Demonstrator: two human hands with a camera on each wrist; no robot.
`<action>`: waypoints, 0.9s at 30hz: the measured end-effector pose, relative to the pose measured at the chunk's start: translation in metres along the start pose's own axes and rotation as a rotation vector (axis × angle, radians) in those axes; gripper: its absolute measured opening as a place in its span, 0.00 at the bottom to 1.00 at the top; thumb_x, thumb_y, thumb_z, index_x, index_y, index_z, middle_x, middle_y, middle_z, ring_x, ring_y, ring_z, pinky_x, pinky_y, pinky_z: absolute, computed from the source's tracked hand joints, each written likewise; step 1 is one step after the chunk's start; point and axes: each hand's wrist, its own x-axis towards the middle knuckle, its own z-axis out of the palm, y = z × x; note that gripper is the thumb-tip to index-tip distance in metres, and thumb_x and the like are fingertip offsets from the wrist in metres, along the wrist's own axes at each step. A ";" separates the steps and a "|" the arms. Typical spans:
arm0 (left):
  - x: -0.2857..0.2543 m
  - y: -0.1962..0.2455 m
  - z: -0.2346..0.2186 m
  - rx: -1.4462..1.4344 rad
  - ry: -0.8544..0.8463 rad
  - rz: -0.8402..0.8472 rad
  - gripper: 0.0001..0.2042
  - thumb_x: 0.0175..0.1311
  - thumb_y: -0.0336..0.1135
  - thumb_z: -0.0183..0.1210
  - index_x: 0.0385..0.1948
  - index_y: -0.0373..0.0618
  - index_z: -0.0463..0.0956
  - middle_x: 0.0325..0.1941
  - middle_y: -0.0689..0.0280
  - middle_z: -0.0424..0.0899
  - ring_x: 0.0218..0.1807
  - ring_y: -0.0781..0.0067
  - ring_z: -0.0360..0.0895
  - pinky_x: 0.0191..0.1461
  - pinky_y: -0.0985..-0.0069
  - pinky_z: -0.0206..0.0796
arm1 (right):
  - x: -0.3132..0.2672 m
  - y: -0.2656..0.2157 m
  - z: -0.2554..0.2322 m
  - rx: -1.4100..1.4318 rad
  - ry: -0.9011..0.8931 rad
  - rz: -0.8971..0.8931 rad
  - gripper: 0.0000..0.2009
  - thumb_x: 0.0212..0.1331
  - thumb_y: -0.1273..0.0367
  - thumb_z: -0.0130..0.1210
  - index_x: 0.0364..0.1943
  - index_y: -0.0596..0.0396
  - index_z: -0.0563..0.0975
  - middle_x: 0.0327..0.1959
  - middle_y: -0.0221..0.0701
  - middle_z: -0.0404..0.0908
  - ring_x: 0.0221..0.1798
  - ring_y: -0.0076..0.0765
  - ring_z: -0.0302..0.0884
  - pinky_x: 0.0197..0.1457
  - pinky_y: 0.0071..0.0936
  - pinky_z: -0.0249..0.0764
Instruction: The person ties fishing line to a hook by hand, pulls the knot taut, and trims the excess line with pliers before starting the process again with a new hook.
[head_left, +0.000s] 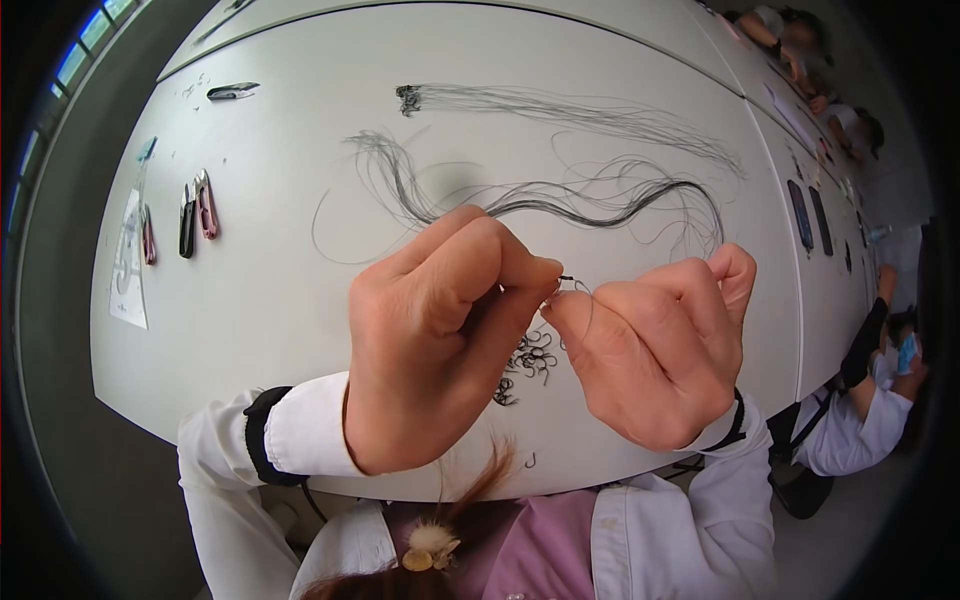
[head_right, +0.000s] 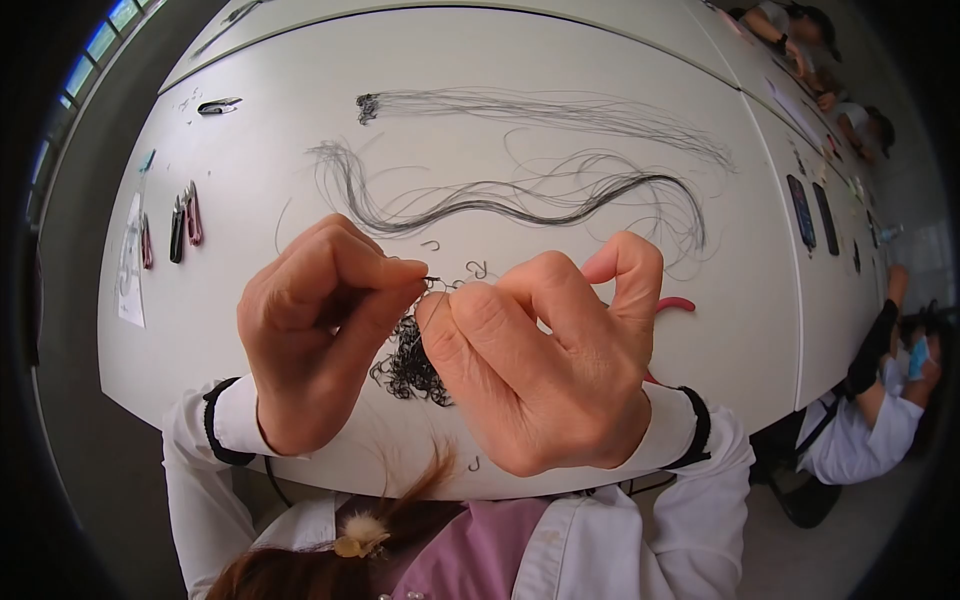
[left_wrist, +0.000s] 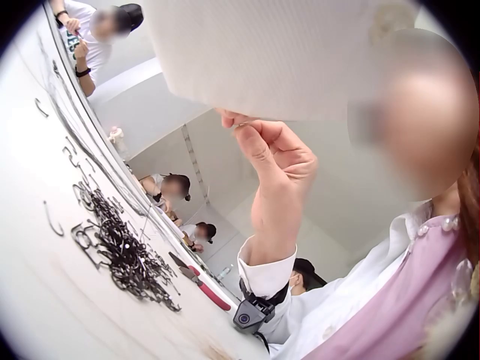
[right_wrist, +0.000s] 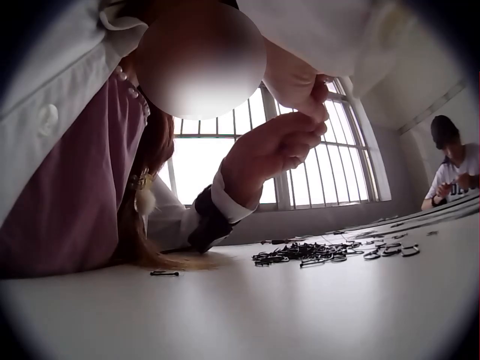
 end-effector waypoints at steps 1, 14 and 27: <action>0.000 0.000 0.000 0.037 0.000 0.052 0.05 0.50 0.13 0.56 0.25 0.33 0.74 0.24 0.67 0.71 0.25 0.84 0.66 0.27 0.86 0.56 | 0.000 -0.001 0.000 -0.055 0.024 -0.043 0.13 0.26 0.78 0.63 0.25 0.54 0.80 0.24 0.22 0.71 0.25 0.26 0.64 0.34 0.33 0.52; 0.001 0.000 0.002 0.094 -0.007 0.117 0.06 0.45 0.13 0.60 0.22 0.34 0.74 0.20 0.67 0.69 0.21 0.81 0.65 0.23 0.83 0.55 | 0.008 0.019 -0.007 0.004 0.045 -0.108 0.12 0.32 0.72 0.65 0.27 0.56 0.80 0.24 0.26 0.72 0.23 0.29 0.63 0.32 0.30 0.53; 0.000 0.000 0.000 0.082 -0.050 0.080 0.06 0.48 0.14 0.61 0.23 0.35 0.75 0.20 0.68 0.70 0.22 0.83 0.65 0.25 0.84 0.55 | 0.013 0.024 -0.008 0.347 -0.121 0.203 0.05 0.39 0.77 0.63 0.22 0.57 0.77 0.20 0.28 0.74 0.22 0.28 0.65 0.32 0.24 0.58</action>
